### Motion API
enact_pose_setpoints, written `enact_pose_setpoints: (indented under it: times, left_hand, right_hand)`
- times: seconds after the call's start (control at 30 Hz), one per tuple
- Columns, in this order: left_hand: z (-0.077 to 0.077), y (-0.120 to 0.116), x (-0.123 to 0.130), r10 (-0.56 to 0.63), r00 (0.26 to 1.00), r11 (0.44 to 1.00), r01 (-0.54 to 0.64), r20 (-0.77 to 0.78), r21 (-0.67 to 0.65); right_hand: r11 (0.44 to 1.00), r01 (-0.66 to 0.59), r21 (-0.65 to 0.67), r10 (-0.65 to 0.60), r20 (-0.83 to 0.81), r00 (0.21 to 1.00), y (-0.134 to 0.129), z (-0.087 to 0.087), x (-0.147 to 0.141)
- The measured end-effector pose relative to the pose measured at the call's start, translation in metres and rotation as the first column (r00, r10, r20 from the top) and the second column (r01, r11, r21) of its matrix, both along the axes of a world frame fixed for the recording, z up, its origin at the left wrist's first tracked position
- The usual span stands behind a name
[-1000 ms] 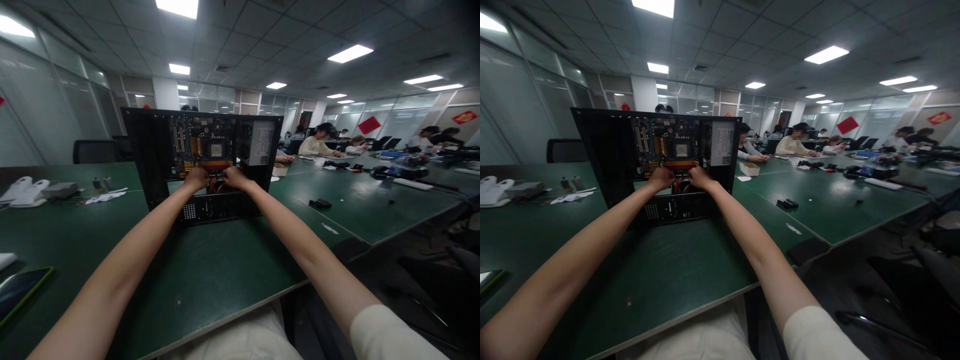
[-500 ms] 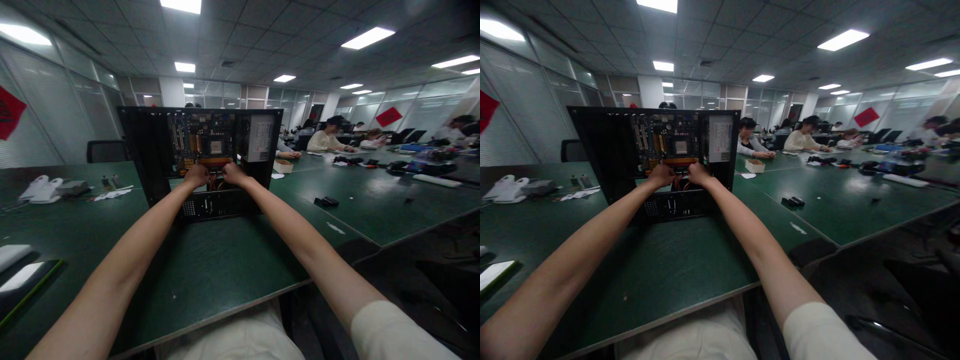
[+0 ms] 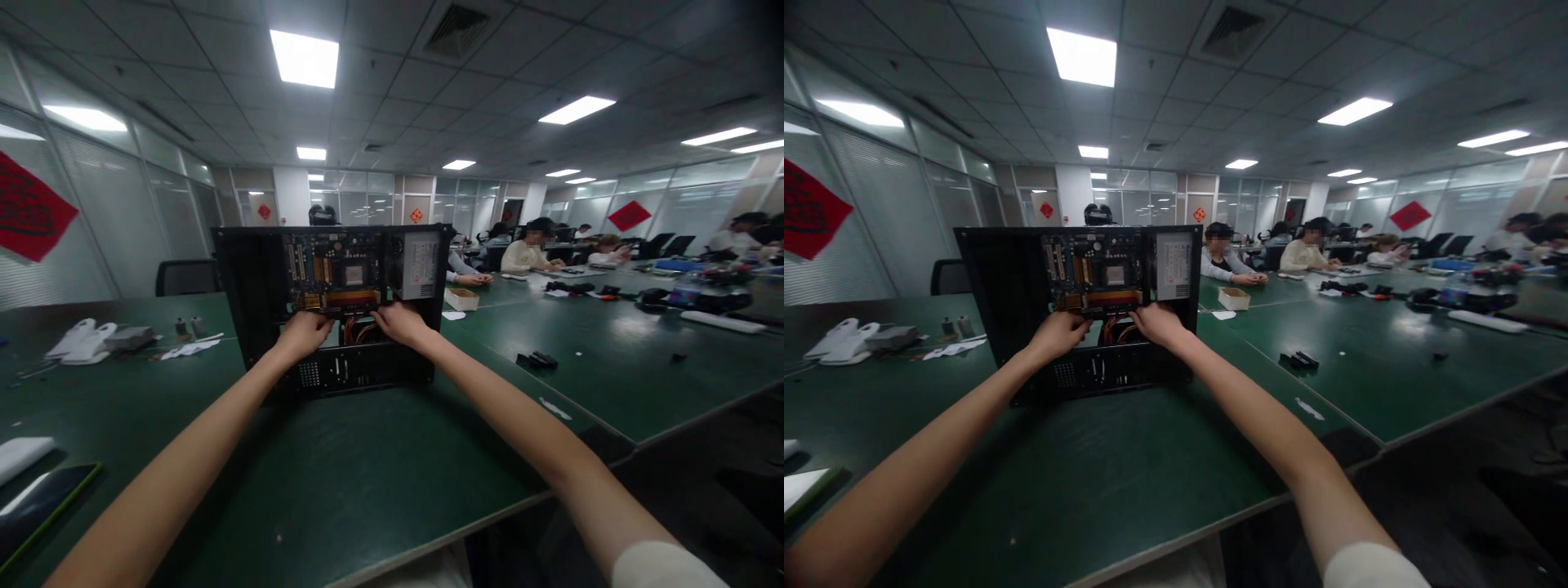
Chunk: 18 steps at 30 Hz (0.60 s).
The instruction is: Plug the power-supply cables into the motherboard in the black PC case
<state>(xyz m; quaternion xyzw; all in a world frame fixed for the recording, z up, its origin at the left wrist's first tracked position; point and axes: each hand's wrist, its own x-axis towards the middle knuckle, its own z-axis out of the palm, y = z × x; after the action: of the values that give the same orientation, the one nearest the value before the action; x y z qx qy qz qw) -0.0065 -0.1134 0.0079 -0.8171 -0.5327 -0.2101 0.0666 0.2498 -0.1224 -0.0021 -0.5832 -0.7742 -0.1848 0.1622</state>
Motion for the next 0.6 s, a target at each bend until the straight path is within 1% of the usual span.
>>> enact_pose_setpoints:
  times: [0.1, 0.2, 0.27, 0.33, 0.4, 0.5, 0.6]
  left_hand:
    - [-0.011, -0.018, -0.008, 0.042, 0.999, 0.995, -0.039, -0.029, 0.094]
    - [-0.021, -0.027, -0.011, 0.117, 0.989, 0.983, -0.103, -0.091, 0.152]
    - [-0.023, -0.028, -0.01, 0.155, 0.983, 0.977, -0.139, -0.093, 0.162]
    - [-0.021, -0.027, -0.008, 0.171, 0.982, 0.975, -0.158, -0.079, 0.154]
    - [-0.018, -0.025, -0.007, 0.171, 0.983, 0.978, -0.161, -0.066, 0.136]
    - [-0.013, -0.022, -0.007, 0.166, 0.985, 0.981, -0.159, -0.056, 0.109]
    - [-0.012, -0.02, -0.007, 0.176, 0.984, 0.979, -0.171, -0.04, 0.108]
  right_hand:
    - [0.999, -0.022, 0.042, 0.015, 0.163, 0.987, -0.025, -0.015, 0.026]
    - [0.989, -0.131, 0.072, 0.102, 0.317, 0.943, -0.039, -0.031, 0.052]
    - [0.971, -0.208, 0.114, 0.151, 0.381, 0.912, -0.041, -0.041, 0.064]
    - [0.959, -0.229, 0.168, 0.147, 0.396, 0.907, -0.039, -0.048, 0.068]
    - [0.956, -0.206, 0.207, 0.116, 0.378, 0.919, -0.035, -0.053, 0.066]
    - [0.957, -0.178, 0.23, 0.088, 0.356, 0.931, -0.031, -0.058, 0.059]
    - [0.955, -0.16, 0.25, 0.068, 0.341, 0.938, -0.031, -0.061, 0.054]
